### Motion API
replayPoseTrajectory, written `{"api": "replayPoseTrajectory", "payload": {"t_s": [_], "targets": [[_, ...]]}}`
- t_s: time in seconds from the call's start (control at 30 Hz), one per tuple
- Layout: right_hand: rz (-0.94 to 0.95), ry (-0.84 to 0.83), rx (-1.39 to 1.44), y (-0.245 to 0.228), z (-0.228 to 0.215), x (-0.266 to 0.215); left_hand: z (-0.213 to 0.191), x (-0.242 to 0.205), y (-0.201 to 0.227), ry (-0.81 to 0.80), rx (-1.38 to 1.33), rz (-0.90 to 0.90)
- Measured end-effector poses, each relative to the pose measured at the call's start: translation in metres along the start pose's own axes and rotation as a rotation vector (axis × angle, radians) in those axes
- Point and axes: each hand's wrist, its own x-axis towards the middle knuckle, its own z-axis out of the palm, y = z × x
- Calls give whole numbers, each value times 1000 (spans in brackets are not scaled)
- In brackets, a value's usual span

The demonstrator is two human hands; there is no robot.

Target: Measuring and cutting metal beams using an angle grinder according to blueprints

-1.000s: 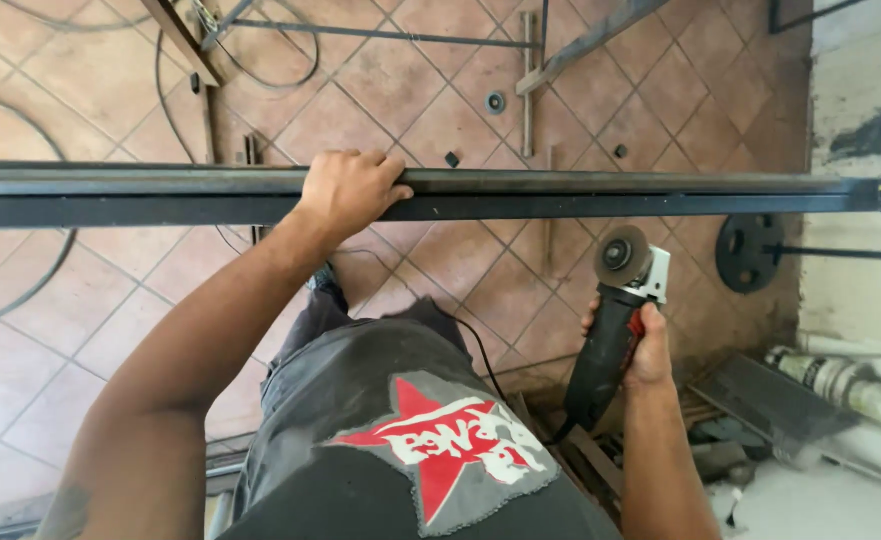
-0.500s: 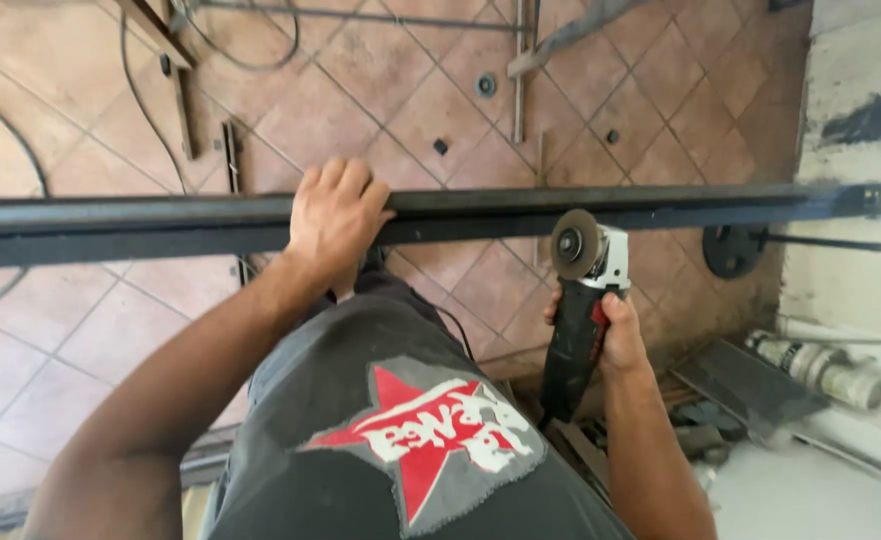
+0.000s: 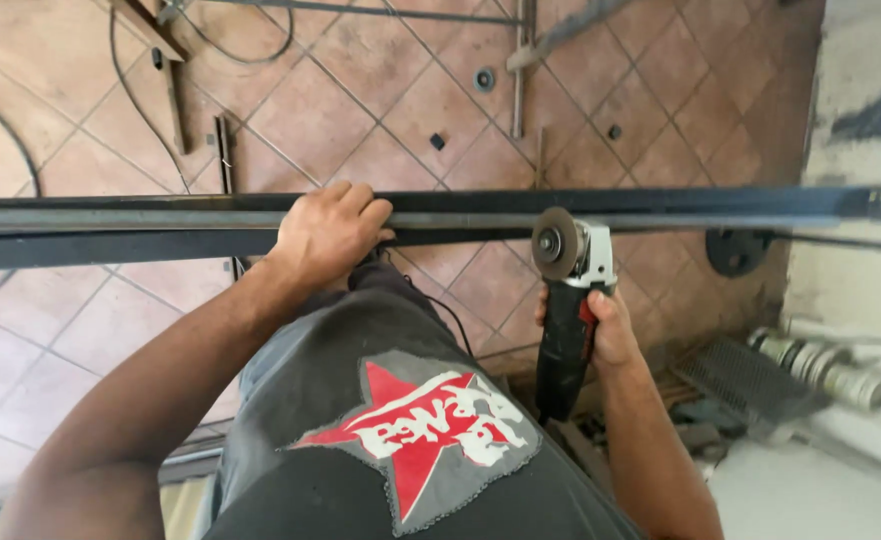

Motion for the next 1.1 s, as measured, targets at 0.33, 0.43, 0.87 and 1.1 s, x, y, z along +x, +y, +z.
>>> {"api": "replayPoseTrajectory", "payload": {"t_s": [0.33, 0.43, 0.87, 1.1], "targets": [[38, 112, -64, 18, 30, -25, 25, -11, 8, 98, 25, -7], [76, 92, -90, 13, 35, -23, 24, -9, 11, 145, 13, -14], [196, 61, -78, 16, 28, -20, 17, -2, 28, 186, 7, -56], [192, 31, -56, 16, 23, -28, 5, 15, 31, -249, -25, -70]]}}
